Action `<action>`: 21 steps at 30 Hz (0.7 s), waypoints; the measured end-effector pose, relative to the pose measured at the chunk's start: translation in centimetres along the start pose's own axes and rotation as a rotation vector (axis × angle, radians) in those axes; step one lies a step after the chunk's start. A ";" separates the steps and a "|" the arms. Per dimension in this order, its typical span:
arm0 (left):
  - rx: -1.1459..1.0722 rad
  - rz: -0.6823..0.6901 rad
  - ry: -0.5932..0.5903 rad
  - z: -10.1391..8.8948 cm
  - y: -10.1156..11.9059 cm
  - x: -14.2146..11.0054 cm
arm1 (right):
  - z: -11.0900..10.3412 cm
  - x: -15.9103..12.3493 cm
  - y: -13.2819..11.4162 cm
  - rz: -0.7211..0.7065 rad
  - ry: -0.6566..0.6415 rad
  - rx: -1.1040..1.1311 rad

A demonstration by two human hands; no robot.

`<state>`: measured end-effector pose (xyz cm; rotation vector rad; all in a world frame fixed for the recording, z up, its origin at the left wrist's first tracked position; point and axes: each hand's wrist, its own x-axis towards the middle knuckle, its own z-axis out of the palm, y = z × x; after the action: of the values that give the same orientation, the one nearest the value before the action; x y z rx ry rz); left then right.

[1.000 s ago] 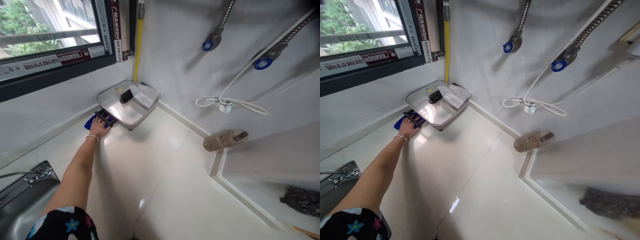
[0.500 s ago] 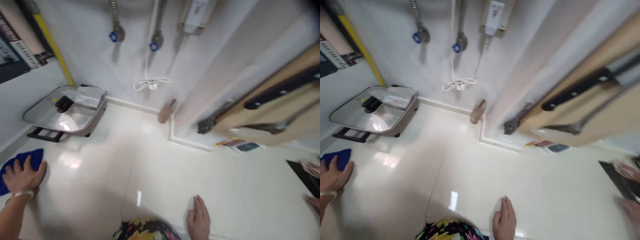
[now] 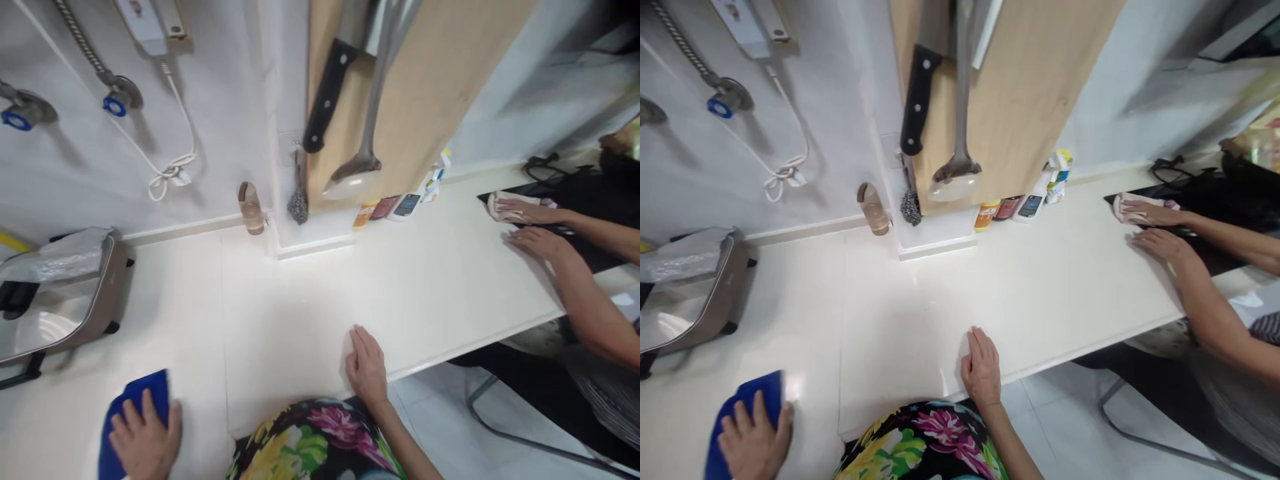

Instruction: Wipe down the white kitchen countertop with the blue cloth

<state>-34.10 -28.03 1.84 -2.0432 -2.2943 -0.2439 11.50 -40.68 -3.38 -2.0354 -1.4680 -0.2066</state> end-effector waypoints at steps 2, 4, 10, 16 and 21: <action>-0.064 0.136 0.036 0.6 3.6 -0.7 | 0.1 0.0 0.0 0.004 0.007 0.010; -0.119 0.281 0.044 1.2 7.1 -0.9 | 0.1 0.0 0.1 0.007 0.005 0.019; -0.228 0.747 -0.019 2.9 17.0 0.5 | 0.1 0.1 0.0 0.007 0.049 0.068; -0.383 1.117 -0.127 4.0 28.5 0.8 | 0.1 0.0 0.6 0.140 0.201 0.307; -0.509 1.409 -0.313 4.1 35.5 -0.8 | -1.5 1.1 1.9 0.264 0.343 0.379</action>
<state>1.44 -24.29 0.50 -3.4734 -0.3580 -0.4126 13.94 -41.04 -2.41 -1.7563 -0.9376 -0.1464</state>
